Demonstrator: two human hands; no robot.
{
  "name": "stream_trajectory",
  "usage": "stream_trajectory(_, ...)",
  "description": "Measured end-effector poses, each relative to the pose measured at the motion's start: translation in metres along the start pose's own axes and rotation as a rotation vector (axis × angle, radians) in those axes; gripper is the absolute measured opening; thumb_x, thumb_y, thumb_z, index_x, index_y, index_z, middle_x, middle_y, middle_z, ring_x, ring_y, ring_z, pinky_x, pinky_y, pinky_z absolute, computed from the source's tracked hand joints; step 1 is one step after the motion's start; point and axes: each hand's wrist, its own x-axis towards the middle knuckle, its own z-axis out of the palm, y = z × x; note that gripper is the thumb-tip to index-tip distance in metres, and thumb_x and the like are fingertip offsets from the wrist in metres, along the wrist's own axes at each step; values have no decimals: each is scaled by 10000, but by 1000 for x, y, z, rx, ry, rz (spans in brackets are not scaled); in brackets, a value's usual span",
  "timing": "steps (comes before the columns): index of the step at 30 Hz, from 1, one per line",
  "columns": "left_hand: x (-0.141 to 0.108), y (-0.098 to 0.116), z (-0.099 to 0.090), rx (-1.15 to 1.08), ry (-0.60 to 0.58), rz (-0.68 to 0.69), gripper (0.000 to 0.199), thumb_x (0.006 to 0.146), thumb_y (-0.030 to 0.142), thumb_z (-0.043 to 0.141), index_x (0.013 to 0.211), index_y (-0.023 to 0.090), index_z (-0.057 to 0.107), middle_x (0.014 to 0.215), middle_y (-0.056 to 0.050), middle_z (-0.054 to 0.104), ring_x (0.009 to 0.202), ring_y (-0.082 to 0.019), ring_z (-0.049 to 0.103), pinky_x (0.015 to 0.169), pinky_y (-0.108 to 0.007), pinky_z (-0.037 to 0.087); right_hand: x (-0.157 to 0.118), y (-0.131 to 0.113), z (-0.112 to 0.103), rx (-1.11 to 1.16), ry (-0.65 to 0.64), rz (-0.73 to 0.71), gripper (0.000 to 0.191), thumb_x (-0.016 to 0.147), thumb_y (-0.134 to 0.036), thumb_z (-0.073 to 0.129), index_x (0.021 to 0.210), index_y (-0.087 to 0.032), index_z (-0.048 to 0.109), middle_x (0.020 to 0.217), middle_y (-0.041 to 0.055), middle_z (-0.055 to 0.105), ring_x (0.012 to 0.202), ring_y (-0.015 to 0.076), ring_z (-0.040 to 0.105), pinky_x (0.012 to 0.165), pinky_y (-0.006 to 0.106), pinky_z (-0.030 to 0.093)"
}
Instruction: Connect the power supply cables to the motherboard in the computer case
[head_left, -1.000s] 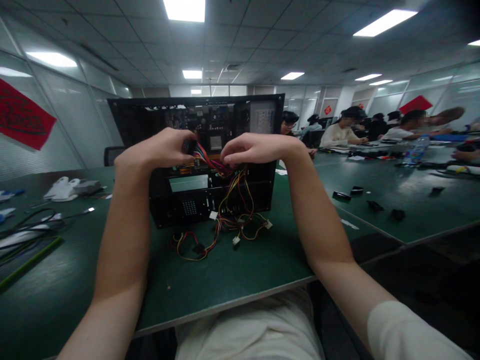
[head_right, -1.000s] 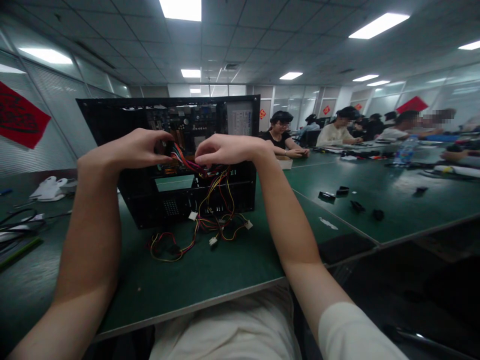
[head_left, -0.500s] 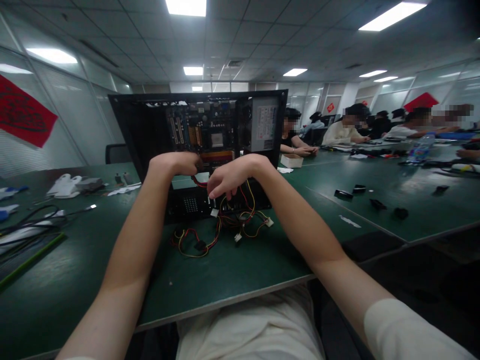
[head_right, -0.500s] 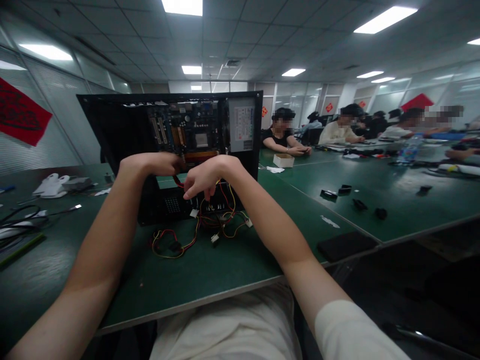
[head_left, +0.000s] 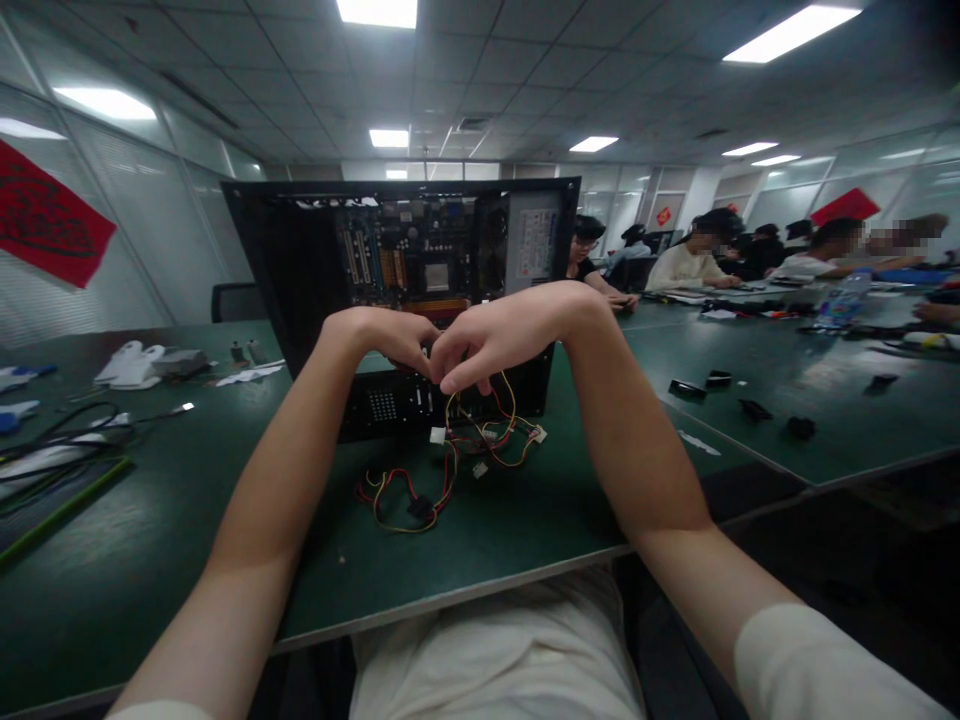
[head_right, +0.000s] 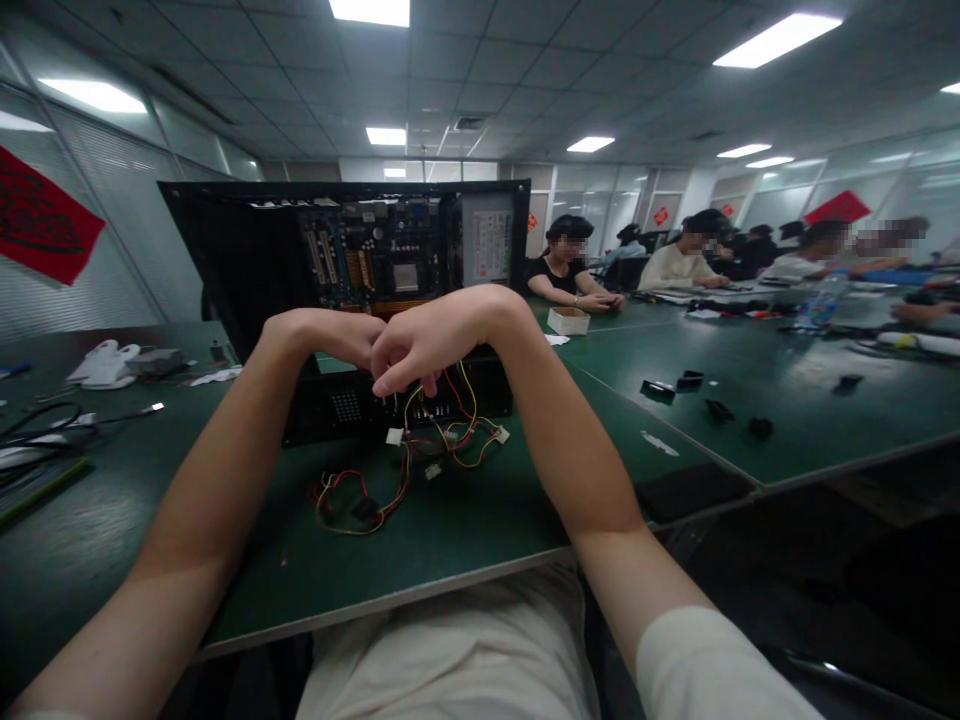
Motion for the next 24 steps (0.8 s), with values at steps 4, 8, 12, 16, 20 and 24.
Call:
stream_trajectory(4, 9, -1, 4, 51, 41, 15, 589, 738, 444, 716, 1254, 175, 810, 987, -85, 821, 880, -269, 721, 680, -280, 521, 17, 10, 5, 36, -48, 102, 468, 1066, -423, 670, 1421, -119, 693, 1245, 98, 777, 879, 164, 771, 742, 259, 566)
stream_trajectory(8, 11, -10, 2, 77, 95, -29, 598, 751, 314, 614, 1309, 180, 783, 979, -84, 823, 825, -242, 721, 652, -267, 514, 43, 30, 9, 101, -71, 263, 535, 1050, -432, 700, 1472, -108, 650, 1275, 124, 762, 840, 166, 779, 717, 264, 593)
stream_trajectory(12, -1, -25, -7, 86, 230, -10, 678, 785, 288, 550, 1432, 201, 730, 1322, -85, 798, 1066, -226, 751, 868, -245, 560, 52, 45, 8, 129, -126, 294, 533, 979, -495, 787, 1329, -99, 730, 1147, 99, 784, 805, 178, 776, 734, 289, 599)
stream_trajectory(16, -13, -39, -15, 117, 294, -63, 640, 797, 327, 572, 1397, 212, 765, 1373, -81, 785, 1182, -257, 736, 990, -283, 555, 44, 42, 4, 93, -124, 152, 492, 913, -542, 837, 1157, -116, 789, 1000, 58, 791, 807, 181, 746, 749, 293, 569)
stream_trajectory(20, -16, -40, -16, 119, 449, -20, 525, 808, 336, 602, 1263, 190, 819, 1197, -89, 827, 1028, -259, 756, 895, -312, 563, 28, 32, -2, 72, 94, -47, 404, 967, -515, 775, 1093, -132, 792, 982, 58, 785, 853, 188, 728, 792, 305, 547)
stream_trajectory(24, -19, -24, -15, 68, 697, 139, 347, 842, 370, 649, 1038, 151, 834, 891, -61, 788, 815, -212, 696, 744, -299, 503, 20, 39, -8, -15, 695, -114, 285, 1049, -398, 671, 1083, -124, 741, 985, 78, 751, 918, 198, 673, 821, 320, 525)
